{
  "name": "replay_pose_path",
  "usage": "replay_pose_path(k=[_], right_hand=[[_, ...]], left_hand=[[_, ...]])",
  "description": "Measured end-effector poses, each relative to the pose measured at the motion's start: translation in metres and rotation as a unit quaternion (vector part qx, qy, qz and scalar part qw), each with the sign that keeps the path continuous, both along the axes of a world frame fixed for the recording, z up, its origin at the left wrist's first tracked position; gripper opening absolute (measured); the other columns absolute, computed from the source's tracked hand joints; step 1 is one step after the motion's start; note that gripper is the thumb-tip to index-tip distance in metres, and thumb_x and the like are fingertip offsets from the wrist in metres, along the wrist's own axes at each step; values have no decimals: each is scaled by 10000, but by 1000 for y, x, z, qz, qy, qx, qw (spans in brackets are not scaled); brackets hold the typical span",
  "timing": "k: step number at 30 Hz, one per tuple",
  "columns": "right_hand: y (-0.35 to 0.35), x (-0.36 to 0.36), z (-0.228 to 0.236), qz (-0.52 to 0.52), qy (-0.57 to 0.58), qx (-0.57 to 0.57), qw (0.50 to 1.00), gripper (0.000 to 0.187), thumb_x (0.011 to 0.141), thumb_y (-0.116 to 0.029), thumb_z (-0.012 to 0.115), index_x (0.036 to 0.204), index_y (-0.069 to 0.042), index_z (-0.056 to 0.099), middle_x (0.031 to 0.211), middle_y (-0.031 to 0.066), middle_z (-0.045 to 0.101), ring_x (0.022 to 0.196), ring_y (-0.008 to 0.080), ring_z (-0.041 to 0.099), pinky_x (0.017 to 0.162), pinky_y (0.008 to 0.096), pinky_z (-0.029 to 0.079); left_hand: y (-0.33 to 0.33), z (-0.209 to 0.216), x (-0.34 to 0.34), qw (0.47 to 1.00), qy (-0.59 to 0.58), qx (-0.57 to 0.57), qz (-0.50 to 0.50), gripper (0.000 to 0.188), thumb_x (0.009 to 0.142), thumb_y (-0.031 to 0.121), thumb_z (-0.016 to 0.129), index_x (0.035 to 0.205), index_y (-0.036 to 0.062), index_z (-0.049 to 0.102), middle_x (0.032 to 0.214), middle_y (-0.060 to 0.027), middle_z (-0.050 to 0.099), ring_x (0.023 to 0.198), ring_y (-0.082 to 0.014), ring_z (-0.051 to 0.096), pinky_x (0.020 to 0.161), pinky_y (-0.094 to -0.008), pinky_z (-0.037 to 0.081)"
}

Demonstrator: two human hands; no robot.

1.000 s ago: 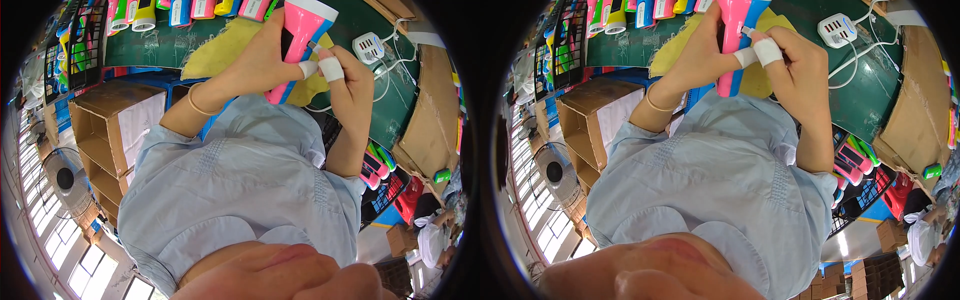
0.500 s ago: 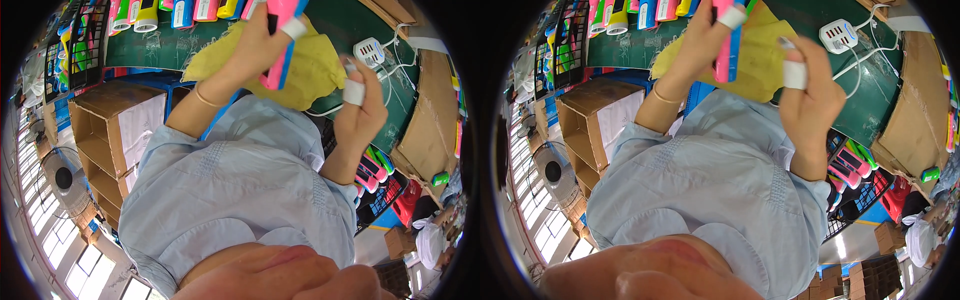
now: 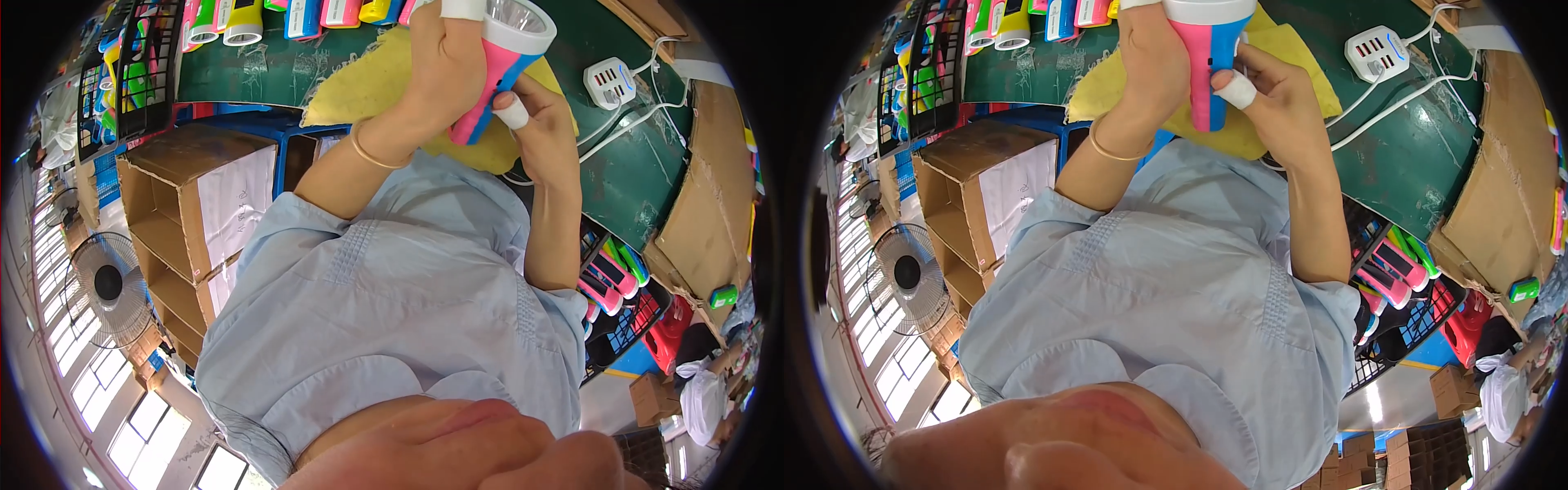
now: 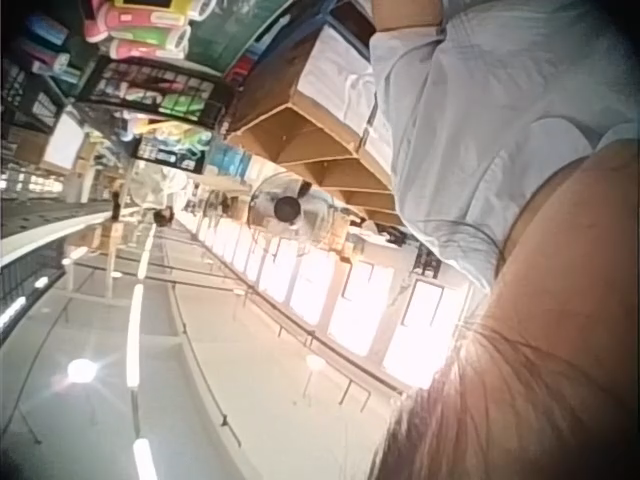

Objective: Wiping and inspecting rechargeable flashlights at a factory workstation.

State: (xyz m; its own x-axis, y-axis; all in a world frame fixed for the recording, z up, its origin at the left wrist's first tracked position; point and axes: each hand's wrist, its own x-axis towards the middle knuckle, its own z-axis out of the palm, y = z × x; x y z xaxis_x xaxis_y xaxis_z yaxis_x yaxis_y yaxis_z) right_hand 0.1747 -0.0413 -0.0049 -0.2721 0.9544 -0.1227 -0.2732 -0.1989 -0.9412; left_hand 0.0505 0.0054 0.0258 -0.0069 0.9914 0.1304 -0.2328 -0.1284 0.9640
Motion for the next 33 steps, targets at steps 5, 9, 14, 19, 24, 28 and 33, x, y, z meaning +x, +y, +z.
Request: replay_pose_path(k=[5, 9, 14, 19, 24, 28, 33], right_hand=[[3, -4, 1, 24, -18, 2, 1000, 459, 822, -323, 662, 1088, 41, 574, 931, 55, 609, 867, 105, 534, 781, 241, 427], [-3, -8, 13, -33, -169, 4, 985, 561, 771, -389, 699, 1097, 36, 535, 943, 70, 603, 810, 147, 557, 720, 279, 449], [-17, -23, 10, -199, -357, 255, 876, 415, 777, -256, 701, 1016, 37, 532, 842, 162, 593, 752, 258, 597, 662, 335, 470], [-2, -3, 8, -77, -95, 44, 992, 407, 837, -245, 652, 1104, 43, 546, 928, 63, 603, 848, 123, 544, 732, 263, 440], [4, -3, 2, 0, -46, 26, 999, 389, 833, -266, 662, 1051, 44, 578, 826, 0, 543, 774, 79, 469, 704, 214, 392], [3, -8, 9, -34, -133, 7, 990, 423, 852, -335, 625, 1044, 40, 584, 841, 21, 559, 793, 98, 484, 724, 229, 399], [13, 5, 20, 25, -64, -61, 996, 454, 862, -359, 605, 1074, 42, 583, 969, 67, 587, 902, 134, 514, 839, 270, 400]], left_hand=[[9, 4, -5, 981, -111, -160, -18, 610, 937, 537, 274, 939, 18, 595, 743, -44, 603, 613, -137, 553, 552, -240, 449], [28, 15, -16, 931, -289, -186, -124, 729, 886, 636, 226, 1078, 13, 551, 821, -110, 616, 721, -212, 599, 636, -307, 506], [9, -6, -3, 960, -228, -159, -42, 716, 883, 643, 235, 1062, 16, 529, 806, -109, 606, 695, -214, 581, 623, -304, 498], [6, 6, -2, 939, -261, -198, -102, 769, 870, 668, 200, 899, -8, 563, 666, -111, 580, 563, -208, 555, 523, -300, 477], [6, -1, -6, 938, -266, -201, -101, 772, 873, 659, 185, 842, -10, 569, 595, -118, 557, 481, -218, 527, 439, -294, 449], [15, -2, -6, 936, -267, -185, -134, 764, 887, 622, 163, 843, -22, 571, 596, -117, 556, 479, -218, 516, 441, -287, 441], [29, 5, 1, 913, -263, -261, -170, 769, 888, 597, 135, 854, -34, 572, 606, -117, 559, 487, -220, 521, 451, -293, 446]])
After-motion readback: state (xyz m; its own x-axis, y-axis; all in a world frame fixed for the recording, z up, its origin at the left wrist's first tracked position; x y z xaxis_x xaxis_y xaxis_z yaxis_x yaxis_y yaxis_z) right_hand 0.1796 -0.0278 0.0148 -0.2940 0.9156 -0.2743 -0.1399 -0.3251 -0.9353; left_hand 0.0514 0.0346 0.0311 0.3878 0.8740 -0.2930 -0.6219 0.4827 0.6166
